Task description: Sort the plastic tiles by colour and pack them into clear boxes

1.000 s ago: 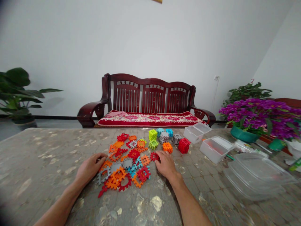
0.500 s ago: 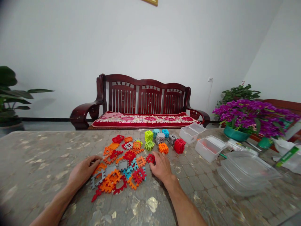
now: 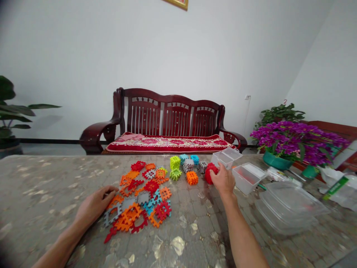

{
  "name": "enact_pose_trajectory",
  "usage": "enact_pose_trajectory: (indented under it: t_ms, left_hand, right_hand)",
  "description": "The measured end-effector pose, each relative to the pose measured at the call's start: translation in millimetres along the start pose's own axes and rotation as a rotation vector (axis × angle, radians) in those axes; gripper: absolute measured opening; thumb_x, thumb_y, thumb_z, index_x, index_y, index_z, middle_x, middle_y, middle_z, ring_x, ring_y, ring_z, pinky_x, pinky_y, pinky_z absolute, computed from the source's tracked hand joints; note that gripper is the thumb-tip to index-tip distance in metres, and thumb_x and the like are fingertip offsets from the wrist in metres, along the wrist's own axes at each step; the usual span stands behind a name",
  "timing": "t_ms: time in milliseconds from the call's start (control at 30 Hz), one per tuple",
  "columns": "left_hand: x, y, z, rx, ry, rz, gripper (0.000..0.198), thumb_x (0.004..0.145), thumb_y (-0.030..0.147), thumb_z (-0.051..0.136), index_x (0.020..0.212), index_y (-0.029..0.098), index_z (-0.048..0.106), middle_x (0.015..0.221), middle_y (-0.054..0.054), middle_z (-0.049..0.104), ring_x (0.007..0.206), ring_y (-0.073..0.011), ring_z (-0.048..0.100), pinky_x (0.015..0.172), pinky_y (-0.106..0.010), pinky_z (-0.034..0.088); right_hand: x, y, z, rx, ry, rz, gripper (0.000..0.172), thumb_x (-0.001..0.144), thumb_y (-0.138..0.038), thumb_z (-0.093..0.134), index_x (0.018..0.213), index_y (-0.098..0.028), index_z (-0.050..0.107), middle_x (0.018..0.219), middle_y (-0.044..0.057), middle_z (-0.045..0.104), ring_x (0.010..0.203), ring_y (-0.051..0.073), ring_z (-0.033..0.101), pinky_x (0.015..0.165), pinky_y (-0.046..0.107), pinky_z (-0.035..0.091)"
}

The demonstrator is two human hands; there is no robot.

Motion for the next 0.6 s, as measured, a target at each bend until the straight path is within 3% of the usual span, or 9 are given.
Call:
enact_pose_trajectory:
  t_ms: [267,600]
  left_hand:
    - [1,-3,2.2,0.0,-0.019,-0.013,0.036,0.091,0.041,0.039,0.102,0.03,0.072,0.105,-0.002,0.077,0.095,-0.022,0.071,0.075,-0.025,0.047]
    - [1,-3,3.1,-0.015,-0.012,-0.001,0.037,0.091,0.043,0.04,0.104,0.029,0.072,0.105,-0.002,0.077,0.093,-0.0215,0.071,0.074,-0.025,0.047]
  right_hand:
    - [15,11,7,-0.142,-0.065,0.005,0.06,0.084,-0.046,0.059,0.139,-0.021,0.053,0.114,0.011,0.072,0.108,0.032,0.064,0.088,0.041,0.047]
    - [9,13,16,-0.196,-0.078,-0.001,0.073,0.084,-0.057,0.057,0.144,-0.018,0.047,0.12,0.017,0.068,0.115,0.033,0.06,0.092,0.043,0.045]
Point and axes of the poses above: each hand's wrist, its own x-axis towards the middle knuckle, its own z-axis out of the palm, y = z × x, the point moved 6 cm from there along x, towards the middle knuckle
